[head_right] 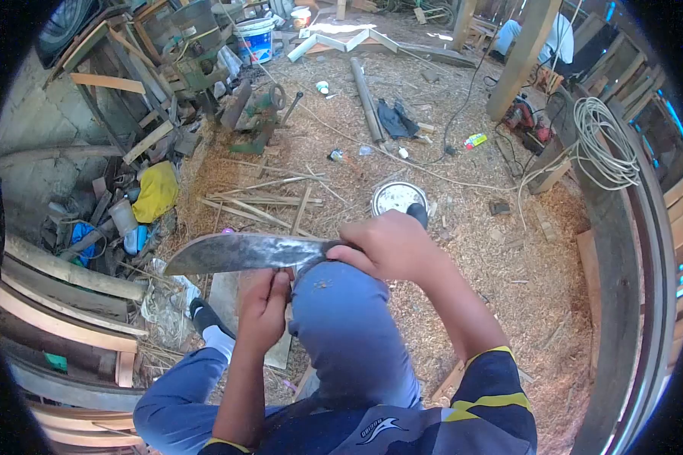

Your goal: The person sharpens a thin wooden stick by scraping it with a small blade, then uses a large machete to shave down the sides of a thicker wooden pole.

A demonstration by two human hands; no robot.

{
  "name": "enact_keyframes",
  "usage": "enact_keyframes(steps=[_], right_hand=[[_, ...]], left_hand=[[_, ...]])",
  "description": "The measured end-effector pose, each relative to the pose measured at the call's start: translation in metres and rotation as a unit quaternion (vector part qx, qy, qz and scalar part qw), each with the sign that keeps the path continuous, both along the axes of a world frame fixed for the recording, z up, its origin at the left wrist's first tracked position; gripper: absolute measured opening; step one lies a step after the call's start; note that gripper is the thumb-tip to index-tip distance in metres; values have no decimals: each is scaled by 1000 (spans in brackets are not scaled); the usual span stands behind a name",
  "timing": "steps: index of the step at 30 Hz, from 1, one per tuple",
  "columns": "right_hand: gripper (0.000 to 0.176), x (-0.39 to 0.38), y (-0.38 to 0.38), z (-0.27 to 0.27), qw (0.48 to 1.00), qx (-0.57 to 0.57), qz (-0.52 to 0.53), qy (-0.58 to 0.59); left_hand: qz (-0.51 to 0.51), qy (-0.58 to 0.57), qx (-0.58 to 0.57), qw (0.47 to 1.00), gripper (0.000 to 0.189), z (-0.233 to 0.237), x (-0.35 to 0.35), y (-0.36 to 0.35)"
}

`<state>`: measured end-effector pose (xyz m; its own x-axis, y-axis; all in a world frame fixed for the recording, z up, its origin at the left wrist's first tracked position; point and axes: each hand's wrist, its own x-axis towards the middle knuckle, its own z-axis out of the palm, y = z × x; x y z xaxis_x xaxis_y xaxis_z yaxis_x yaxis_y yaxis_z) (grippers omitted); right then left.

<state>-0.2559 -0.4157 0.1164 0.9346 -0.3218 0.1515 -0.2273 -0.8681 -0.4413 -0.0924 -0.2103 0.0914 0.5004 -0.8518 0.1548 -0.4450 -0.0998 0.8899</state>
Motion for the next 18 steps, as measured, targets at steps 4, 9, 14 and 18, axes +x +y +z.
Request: enact_keyframes(steps=[4, 9, 14, 18], right_hand=[[45, 3, 4, 12, 1000, -18, 5, 14], [43, -10, -5, -14, 999, 37, -31, -11], [43, -12, -4, -18, 998, 40, -20, -34], [45, -2, 0, -3, 1000, 14, -1, -14]], left_hand=[[-11, -44, -10, 999, 27, 3, 1, -4], [4, 8, 50, 999, 18, -24, -4, 59], [42, 25, 34, 998, 16, -13, -9, 42], [23, 20, 30, 999, 19, 10, -3, -1]])
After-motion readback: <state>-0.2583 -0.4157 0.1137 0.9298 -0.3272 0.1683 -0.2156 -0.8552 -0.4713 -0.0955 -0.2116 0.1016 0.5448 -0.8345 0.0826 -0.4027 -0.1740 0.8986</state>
